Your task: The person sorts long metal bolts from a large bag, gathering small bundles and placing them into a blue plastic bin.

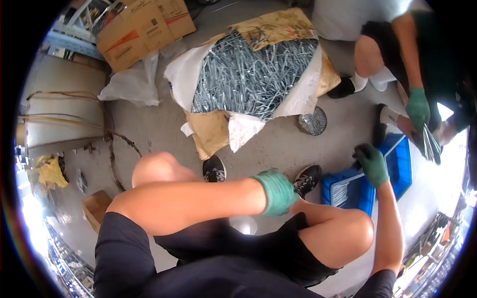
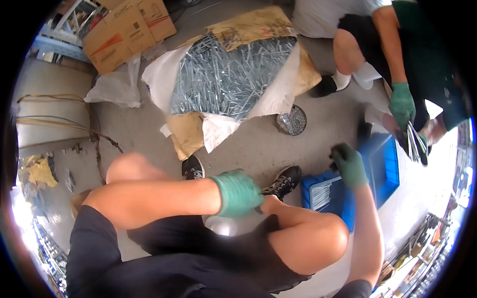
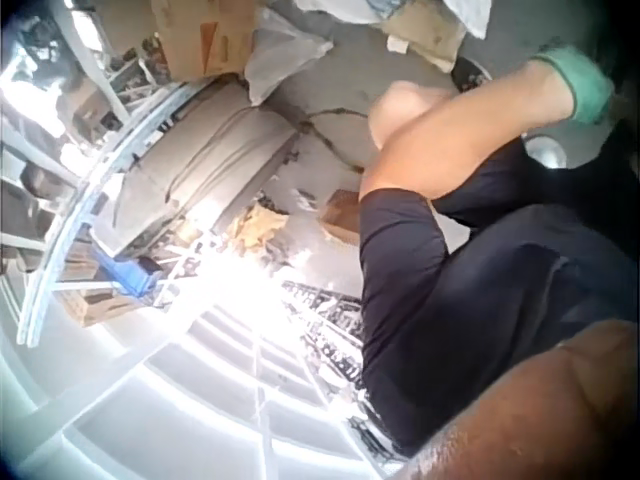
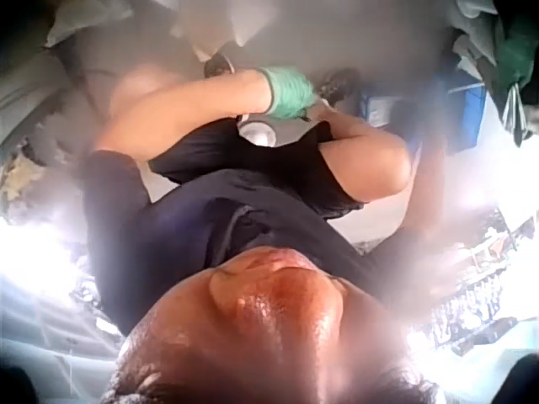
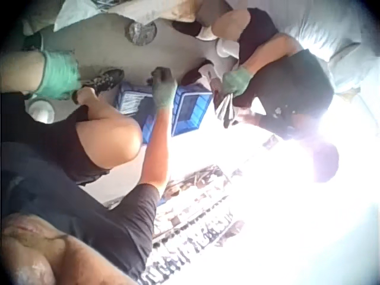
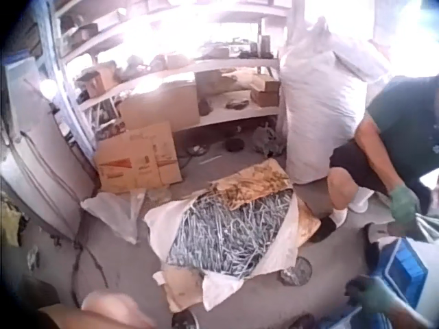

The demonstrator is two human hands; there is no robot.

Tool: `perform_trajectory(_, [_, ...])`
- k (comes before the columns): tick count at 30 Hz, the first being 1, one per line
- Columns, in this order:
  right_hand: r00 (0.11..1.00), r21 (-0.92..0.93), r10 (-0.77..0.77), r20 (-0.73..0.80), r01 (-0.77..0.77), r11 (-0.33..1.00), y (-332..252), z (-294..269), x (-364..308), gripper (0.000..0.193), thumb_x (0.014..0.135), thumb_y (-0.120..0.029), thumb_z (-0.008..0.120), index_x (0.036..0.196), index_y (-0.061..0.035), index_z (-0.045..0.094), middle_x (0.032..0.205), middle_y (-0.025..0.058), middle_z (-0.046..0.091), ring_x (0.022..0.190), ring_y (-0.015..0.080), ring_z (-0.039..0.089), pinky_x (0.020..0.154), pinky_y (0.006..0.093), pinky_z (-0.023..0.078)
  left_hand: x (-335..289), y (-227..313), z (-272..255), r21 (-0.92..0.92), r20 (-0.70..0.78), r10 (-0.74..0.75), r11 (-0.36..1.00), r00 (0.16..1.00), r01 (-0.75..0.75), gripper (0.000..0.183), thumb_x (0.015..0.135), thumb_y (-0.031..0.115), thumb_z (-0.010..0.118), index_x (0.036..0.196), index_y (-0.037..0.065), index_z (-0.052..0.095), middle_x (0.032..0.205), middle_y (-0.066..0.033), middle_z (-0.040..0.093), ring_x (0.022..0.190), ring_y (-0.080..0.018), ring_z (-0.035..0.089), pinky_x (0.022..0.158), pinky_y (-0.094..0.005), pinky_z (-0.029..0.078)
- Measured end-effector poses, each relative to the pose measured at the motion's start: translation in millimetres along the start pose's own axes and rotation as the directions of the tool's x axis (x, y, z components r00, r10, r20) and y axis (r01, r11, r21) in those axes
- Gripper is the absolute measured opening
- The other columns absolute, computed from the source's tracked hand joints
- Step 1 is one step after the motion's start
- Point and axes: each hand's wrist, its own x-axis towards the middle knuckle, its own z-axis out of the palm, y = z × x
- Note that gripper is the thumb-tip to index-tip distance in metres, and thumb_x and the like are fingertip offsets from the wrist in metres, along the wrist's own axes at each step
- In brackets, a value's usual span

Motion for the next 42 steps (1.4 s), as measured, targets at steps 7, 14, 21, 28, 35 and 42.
perform_trajectory(7, [0.868, -0.243, -0.454, 0.2, 0.493, 0.836, -149.5, 130.4, 153.7, 0.039, 0.092, -0.024, 0.069, 0.121, 0.0032, 0.066, 0.114, 0.0208, 0.07, 0.106, 0.034, 0.068, 0.093, 0.0384, 0.052, 8.0, 8.2, 6.8, 0.174, -0.046, 0.078, 0.982, 0.996, -0.069, 0.026, 0.089, 0.021, 0.065, 0.109, 0.013, 0.078, 0.102, -0.0061, 0.077, 0.101, -0.0278, 0.071, 0.092, -0.0496, 0.047])
perform_trajectory(14, [0.881, -0.71, -0.437, 0.181, 0.424, 0.562, -256.6, 246.5, 231.2, 0.073, 0.09, -0.051, 0.069, 0.14, -0.0011, 0.052, 0.141, 0.0245, 0.053, 0.129, 0.0408, 0.054, 0.108, 0.0459, 0.045, -6.6, 17.7, 5.1, 0.15, -0.078, 0.053, 0.988, 0.995, -0.041, 0.027, 0.089, 0.023, 0.065, 0.112, 0.013, 0.077, 0.105, -0.0058, 0.076, 0.103, -0.0283, 0.07, 0.092, -0.0507, 0.047])
perform_trajectory(21, [0.979, -0.786, -0.061, 0.197, 0.195, 0.587, -258.5, 282.5, 291.7, 0.079, 0.086, -0.052, 0.07, 0.148, -0.0105, 0.047, 0.139, 0.0178, 0.061, 0.129, 0.0377, 0.058, 0.107, 0.0463, 0.048, -11.6, 18.9, -2.9, 0.139, -0.093, 0.088, 0.987, 0.992, -0.074, 0.029, 0.089, 0.025, 0.066, 0.115, 0.013, 0.076, 0.108, -0.0054, 0.076, 0.105, -0.0288, 0.07, 0.092, -0.0518, 0.047])
perform_trajectory(28, [0.999, -0.638, -0.035, 0.014, 0.036, 0.77, -281.2, 307.6, 299.6, 0.065, 0.086, -0.034, 0.073, 0.143, -0.0112, 0.053, 0.133, 0.0184, 0.065, 0.122, 0.0376, 0.063, 0.102, 0.0497, 0.051, -18.4, 15.8, 2.1, 0.116, -0.091, 0.082, 0.991, 0.992, -0.071, 0.032, 0.09, 0.026, 0.066, 0.117, 0.014, 0.075, 0.111, -0.0051, 0.075, 0.106, -0.0292, 0.069, 0.092, -0.0529, 0.047])
perform_trajectory(35, [0.997, -0.714, -0.071, -0.006, 0.046, 0.699, -256.4, 314.7, 326.2, 0.046, 0.088, -0.016, 0.066, 0.133, -0.0038, 0.059, 0.124, 0.0193, 0.069, 0.114, 0.0378, 0.068, 0.094, 0.0486, 0.055, -21.4, 21.9, 5.0, 0.117, -0.084, 0.119, 0.987, 0.989, -0.109, 0.034, 0.09, 0.028, 0.067, 0.12, 0.014, 0.074, 0.114, -0.0048, 0.074, 0.108, -0.0297, 0.069, 0.092, -0.054, 0.047])
perform_trajectory(42, [0.994, -0.765, -0.012, 0.106, 0.09, 0.638, -250.0, 318.5, 331.7, 0.021, 0.087, -0.013, 0.065, 0.101, -0.0091, 0.08, 0.113, 0.0185, 0.074, 0.1, 0.0388, 0.072, 0.08, 0.0492, 0.057, -28.5, 22.6, 9.0, 0.088, -0.08, 0.133, 0.988, 0.988, -0.126, 0.037, 0.09, 0.03, 0.067, 0.123, 0.014, 0.073, 0.117, -0.0044, 0.074, 0.11, -0.0302, 0.068, 0.093, -0.055, 0.047])
